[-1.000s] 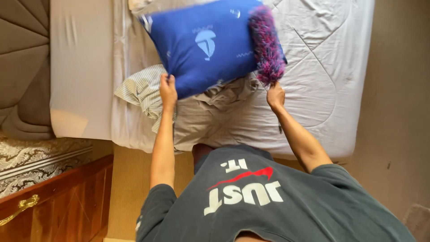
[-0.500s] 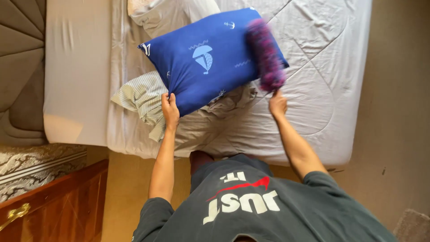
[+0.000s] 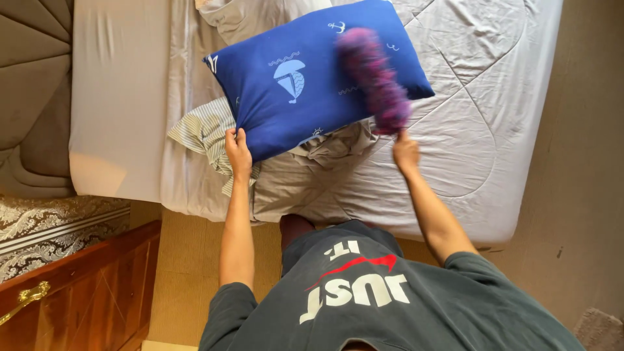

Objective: The person removes a blue pillow from a pillowcase, dusts it with a purple duster, and places it on a chair. They then remove a second pillow from its case, dust it, and place it on the chair. Finally, the person folds the removed pillowcases on the bed.

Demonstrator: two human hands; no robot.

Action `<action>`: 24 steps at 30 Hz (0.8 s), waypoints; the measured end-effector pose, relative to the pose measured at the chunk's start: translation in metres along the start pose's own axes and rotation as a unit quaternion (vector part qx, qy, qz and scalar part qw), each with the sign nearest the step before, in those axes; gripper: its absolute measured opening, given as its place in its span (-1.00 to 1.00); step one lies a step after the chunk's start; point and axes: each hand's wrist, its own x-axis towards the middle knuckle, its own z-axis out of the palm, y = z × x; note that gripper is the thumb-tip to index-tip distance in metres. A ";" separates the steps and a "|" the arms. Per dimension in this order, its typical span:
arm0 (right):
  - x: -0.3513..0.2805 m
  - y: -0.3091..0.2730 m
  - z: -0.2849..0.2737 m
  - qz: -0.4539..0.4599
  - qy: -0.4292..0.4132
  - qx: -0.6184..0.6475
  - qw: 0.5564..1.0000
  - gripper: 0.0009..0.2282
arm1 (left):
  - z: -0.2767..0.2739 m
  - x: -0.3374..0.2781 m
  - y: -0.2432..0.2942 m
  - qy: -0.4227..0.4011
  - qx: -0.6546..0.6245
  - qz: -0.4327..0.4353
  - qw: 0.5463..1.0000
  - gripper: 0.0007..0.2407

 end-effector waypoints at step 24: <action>0.158 0.030 0.059 0.192 -0.204 0.269 0.921 -0.79 | 0.103 0.037 0.021 -0.101 0.028 -0.050 0.993 -0.69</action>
